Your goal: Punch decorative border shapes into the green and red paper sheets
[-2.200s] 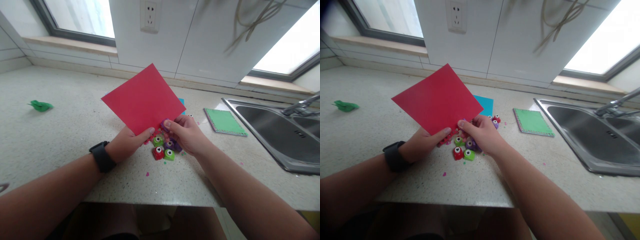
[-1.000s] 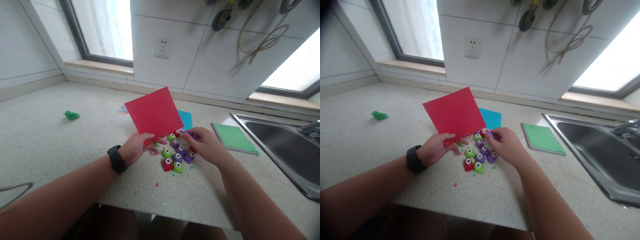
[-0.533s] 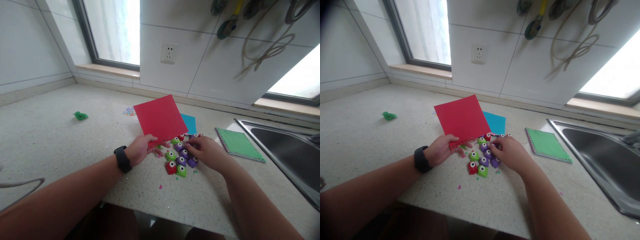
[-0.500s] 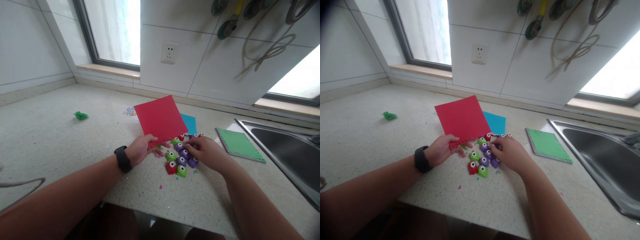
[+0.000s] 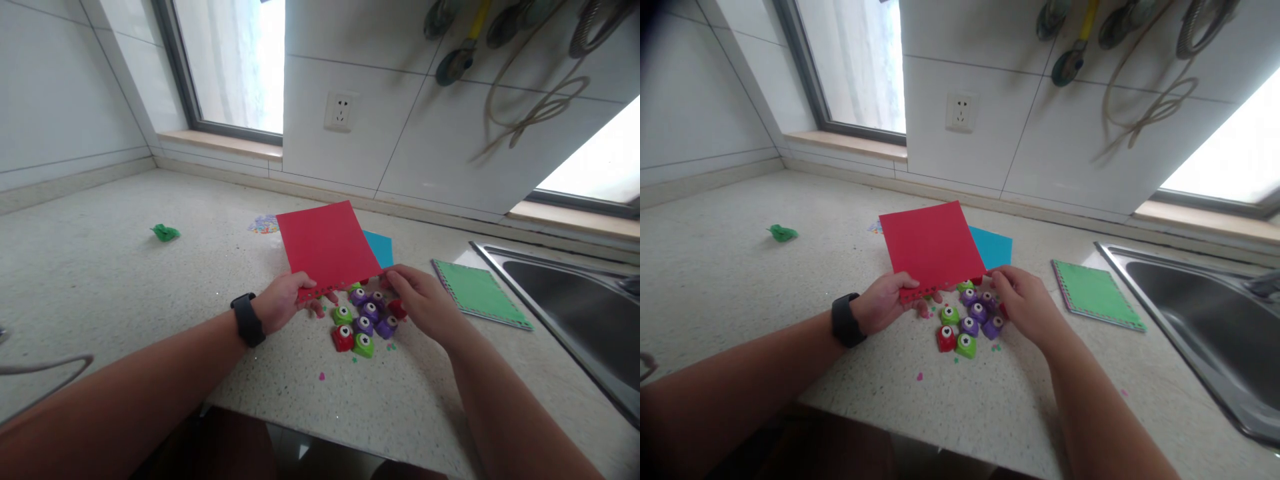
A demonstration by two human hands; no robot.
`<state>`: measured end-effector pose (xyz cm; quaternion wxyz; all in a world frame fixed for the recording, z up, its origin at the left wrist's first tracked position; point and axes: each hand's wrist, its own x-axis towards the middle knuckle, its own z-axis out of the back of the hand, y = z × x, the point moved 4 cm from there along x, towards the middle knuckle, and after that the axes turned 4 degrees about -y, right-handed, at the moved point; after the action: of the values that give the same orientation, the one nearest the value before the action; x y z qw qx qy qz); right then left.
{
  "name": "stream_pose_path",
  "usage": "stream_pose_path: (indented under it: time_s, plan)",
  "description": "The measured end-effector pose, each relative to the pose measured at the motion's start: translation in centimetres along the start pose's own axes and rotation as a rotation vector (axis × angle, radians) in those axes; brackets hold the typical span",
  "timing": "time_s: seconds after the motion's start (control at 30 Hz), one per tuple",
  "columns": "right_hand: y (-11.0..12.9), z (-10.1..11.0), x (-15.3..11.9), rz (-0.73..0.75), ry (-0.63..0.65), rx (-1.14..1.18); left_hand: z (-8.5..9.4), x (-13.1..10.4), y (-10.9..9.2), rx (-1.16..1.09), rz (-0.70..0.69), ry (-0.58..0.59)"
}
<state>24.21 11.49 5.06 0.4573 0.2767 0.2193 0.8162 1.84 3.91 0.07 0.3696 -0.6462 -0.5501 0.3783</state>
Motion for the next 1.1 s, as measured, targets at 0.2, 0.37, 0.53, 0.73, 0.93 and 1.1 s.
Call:
stream_pose_path:
  time_s: [0.2, 0.37, 0.53, 0.73, 0.93, 1.1]
  plan:
    - [0.9, -0.6, -0.5, -0.068, 0.003, 0.375, 0.1, 0.1, 0.3, 0.072, 0.004, 0.023]
    - [1.1, -1.5, -0.7, -0.083, -0.022, 0.476, 0.3, 0.2, 0.7, 0.148, 0.015, -0.001]
    - [1.0, -1.6, -0.7, -0.125, -0.068, 0.527, 0.3, 0.1, 0.9, 0.196, 0.016, -0.018]
    - [0.6, -0.9, -0.4, -0.093, -0.161, 0.509, 0.0, 0.1, 0.6, 0.161, -0.007, 0.035]
    - [-0.1, -0.5, 0.0, -0.097, -0.226, 0.508, -0.1, 0.2, 0.5, 0.126, -0.034, 0.091]
    - [-0.2, -0.4, 0.0, -0.104, -0.249, 0.515, 0.1, 0.4, 0.7, 0.120, -0.025, 0.108]
